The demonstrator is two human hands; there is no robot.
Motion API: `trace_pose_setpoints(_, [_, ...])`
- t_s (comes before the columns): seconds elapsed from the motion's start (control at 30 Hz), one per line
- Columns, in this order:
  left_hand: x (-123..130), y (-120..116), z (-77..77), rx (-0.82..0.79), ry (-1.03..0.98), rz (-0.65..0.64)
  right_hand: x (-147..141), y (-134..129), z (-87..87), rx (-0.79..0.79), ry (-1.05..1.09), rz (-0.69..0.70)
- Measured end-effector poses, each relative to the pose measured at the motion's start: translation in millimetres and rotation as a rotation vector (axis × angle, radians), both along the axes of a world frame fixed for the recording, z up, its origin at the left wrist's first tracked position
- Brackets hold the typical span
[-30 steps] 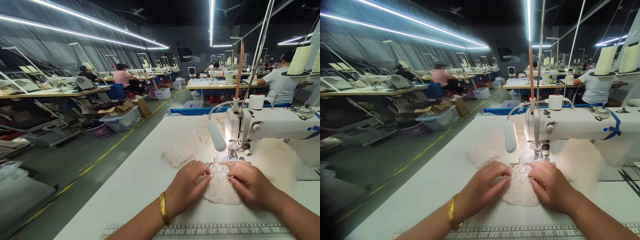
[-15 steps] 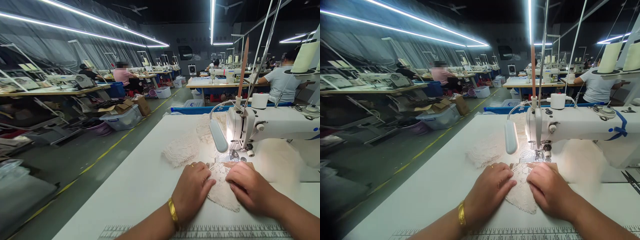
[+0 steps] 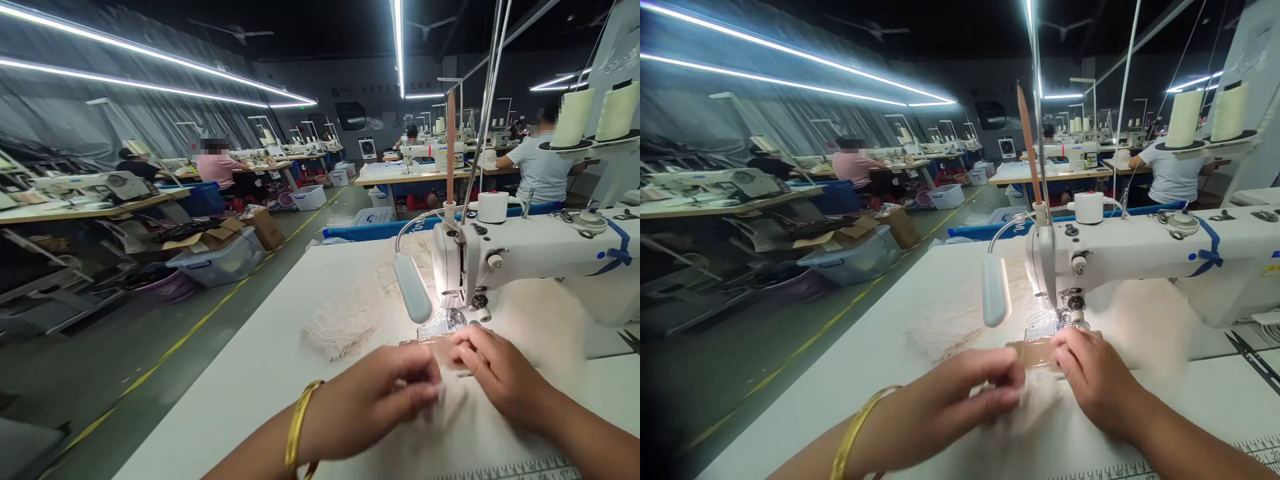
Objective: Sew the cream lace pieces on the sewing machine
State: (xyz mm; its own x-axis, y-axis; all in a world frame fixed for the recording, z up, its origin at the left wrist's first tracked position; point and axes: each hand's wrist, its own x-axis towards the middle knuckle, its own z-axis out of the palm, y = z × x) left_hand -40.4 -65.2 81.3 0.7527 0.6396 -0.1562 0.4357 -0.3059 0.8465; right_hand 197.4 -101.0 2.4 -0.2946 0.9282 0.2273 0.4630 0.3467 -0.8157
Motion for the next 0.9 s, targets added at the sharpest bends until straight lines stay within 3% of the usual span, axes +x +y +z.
trace_pose_setpoints(0.1, [8.7, -0.8, 8.5, 0.010, 0.015, -0.165, 5.4, 1.5, 10.4, -0.209, 0.235, 0.118])
trace_pose_setpoints(0.2, [13.8, 10.0, -1.0, 0.120, 0.004, -0.090, 5.7, 3.4, 12.4, -0.260, 0.294, 0.268])
trace_pose_setpoints(0.4, [14.3, 20.1, -24.3, 0.158, 0.011, 0.138, -3.6, 6.8, 4.0, -0.272, 0.187, 0.006])
trace_pose_setpoints(0.7, [19.4, 19.8, -39.5, 0.107, -0.080, 0.203, -5.8, 4.4, 7.0, -0.242, 0.184, -0.034])
trace_pose_setpoints(0.9, [16.9, 20.7, -39.3, 0.122, -0.080, 0.276, -7.7, 3.2, 11.2, -0.257, 0.241, -0.030])
